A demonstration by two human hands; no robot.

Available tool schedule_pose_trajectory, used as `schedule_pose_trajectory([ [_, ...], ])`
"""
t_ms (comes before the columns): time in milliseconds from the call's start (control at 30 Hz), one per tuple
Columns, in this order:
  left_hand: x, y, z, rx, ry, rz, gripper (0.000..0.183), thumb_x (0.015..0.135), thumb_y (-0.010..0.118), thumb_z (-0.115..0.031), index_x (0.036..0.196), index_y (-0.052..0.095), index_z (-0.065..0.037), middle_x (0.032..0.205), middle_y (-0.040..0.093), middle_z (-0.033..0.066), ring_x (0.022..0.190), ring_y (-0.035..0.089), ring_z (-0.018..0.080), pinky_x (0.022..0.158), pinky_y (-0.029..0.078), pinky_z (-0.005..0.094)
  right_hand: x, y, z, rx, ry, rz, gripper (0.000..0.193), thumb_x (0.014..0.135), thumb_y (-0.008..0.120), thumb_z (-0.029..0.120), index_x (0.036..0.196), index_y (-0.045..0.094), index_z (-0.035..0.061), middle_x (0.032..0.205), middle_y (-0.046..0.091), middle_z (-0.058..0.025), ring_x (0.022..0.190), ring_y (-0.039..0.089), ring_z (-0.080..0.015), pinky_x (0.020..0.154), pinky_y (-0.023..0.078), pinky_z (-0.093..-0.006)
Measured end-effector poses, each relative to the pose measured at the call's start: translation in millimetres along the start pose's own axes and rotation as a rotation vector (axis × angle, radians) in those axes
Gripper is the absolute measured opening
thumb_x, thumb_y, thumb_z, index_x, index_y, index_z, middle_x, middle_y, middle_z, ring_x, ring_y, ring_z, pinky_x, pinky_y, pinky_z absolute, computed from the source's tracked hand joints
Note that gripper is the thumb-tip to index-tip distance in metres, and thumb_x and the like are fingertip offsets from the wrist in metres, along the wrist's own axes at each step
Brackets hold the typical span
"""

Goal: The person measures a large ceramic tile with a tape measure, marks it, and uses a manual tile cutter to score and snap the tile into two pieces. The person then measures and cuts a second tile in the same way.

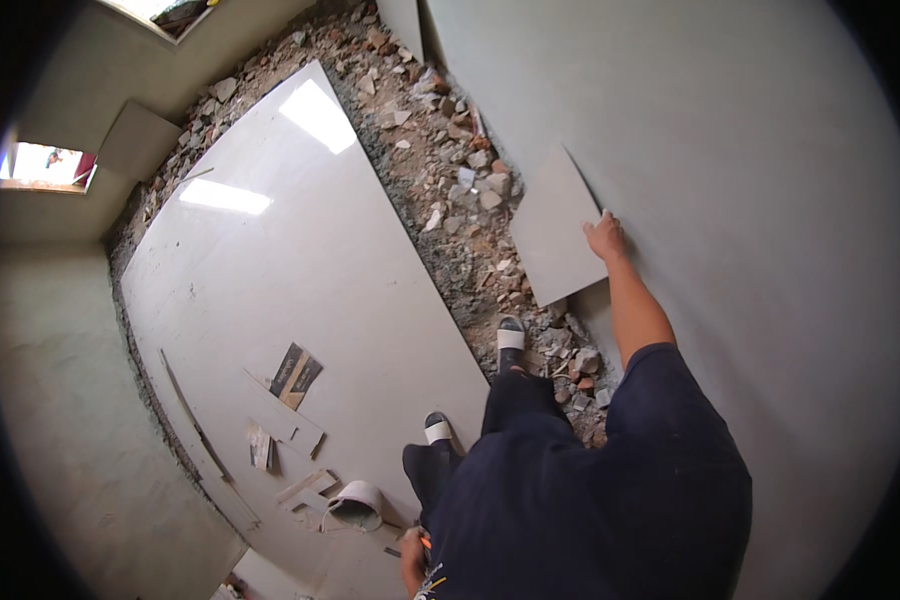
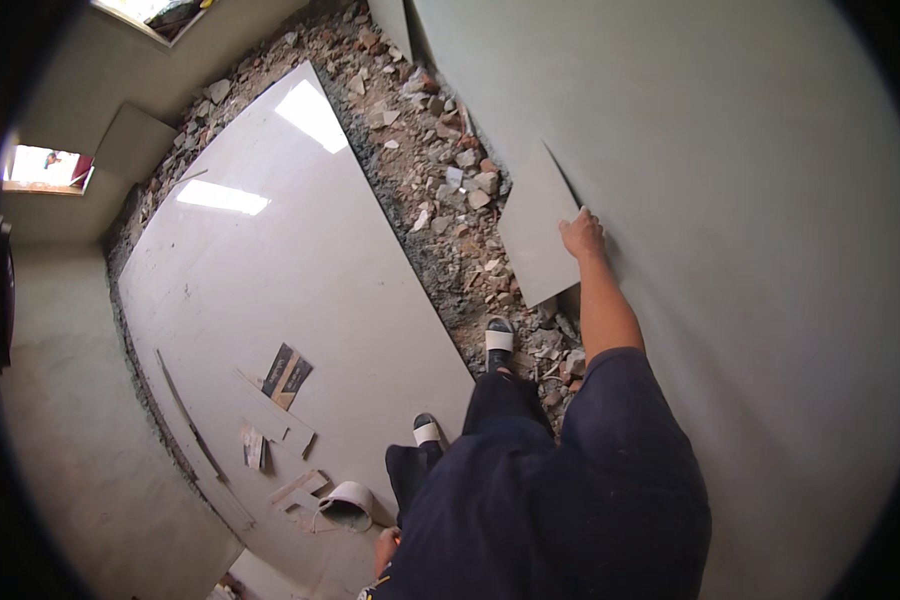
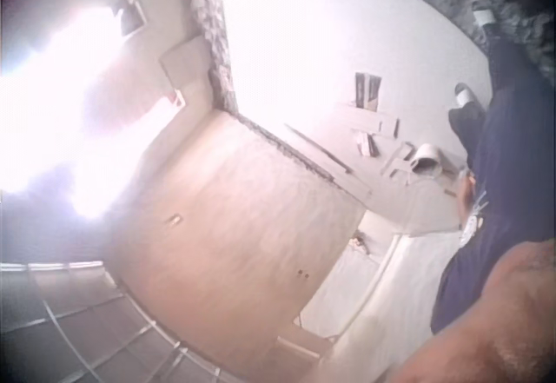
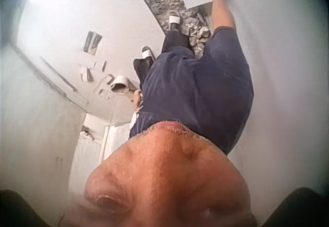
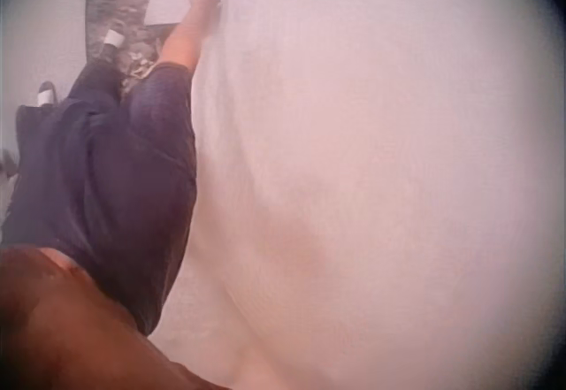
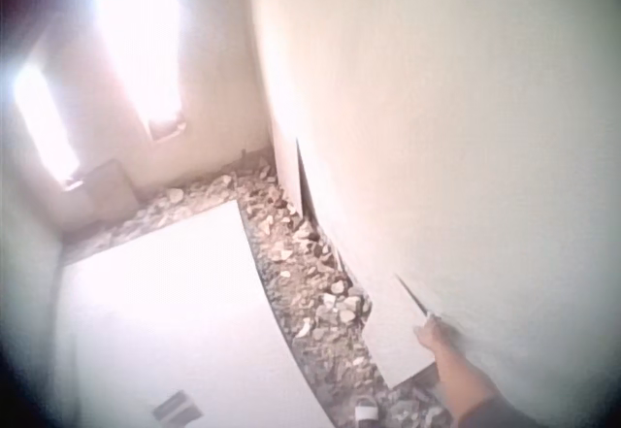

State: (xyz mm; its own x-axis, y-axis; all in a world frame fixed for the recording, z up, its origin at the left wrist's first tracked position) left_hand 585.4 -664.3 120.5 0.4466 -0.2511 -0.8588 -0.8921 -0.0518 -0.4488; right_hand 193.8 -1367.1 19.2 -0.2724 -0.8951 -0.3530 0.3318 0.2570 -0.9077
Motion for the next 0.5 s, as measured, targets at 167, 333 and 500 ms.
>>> schedule_pose_trajectory([
  [167,-54.6,17.2,-11.5,-0.005,-0.148,-0.014,0.025,0.078,0.052,-0.022,0.079,0.066,0.0,0.071,0.06,0.0051,0.067,0.054,0.0148,0.062,0.041,0.0297,56.2,37.2,2.1,-0.029,0.092,0.099,0.053,0.082,0.062,0.035,0.119,0.048,-0.0002,0.119,0.055,-0.0217,0.109,0.054,-0.0371,0.092,0.045,-0.0462],
  [333,-58.4,16.6,-16.3,0.037,-0.363,0.064,0.024,0.078,0.052,-0.02,0.084,0.066,-0.002,0.072,0.059,0.006,0.068,0.055,0.0153,0.064,0.043,0.0291,58.7,71.2,12.5,-0.042,-0.01,0.16,0.04,0.082,0.059,0.036,0.104,0.06,0.0017,0.108,0.062,-0.0219,0.103,0.058,-0.0381,0.088,0.047,-0.0465],
  [500,-21.5,-2.0,-44.5,-0.058,-0.251,0.102,0.021,0.078,0.049,-0.019,0.083,0.063,-0.004,0.071,0.058,0.0072,0.064,0.055,0.0175,0.06,0.044,0.03,20.1,98.5,14.9,0.029,0.006,0.184,0.035,0.082,0.057,0.035,0.095,0.065,0.0029,0.103,0.062,-0.0241,0.098,0.059,-0.0403,0.085,0.048,-0.0469],
])
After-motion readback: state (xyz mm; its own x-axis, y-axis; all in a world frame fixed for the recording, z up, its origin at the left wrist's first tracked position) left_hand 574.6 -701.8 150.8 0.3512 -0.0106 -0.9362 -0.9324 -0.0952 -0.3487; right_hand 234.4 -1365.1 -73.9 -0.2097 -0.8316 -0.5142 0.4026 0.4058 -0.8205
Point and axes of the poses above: each hand's wrist, its own x-axis towards the middle knuckle, its own y-axis out of the palm, z = x × y, the point moved 9 cm from there along x, towards the middle knuckle
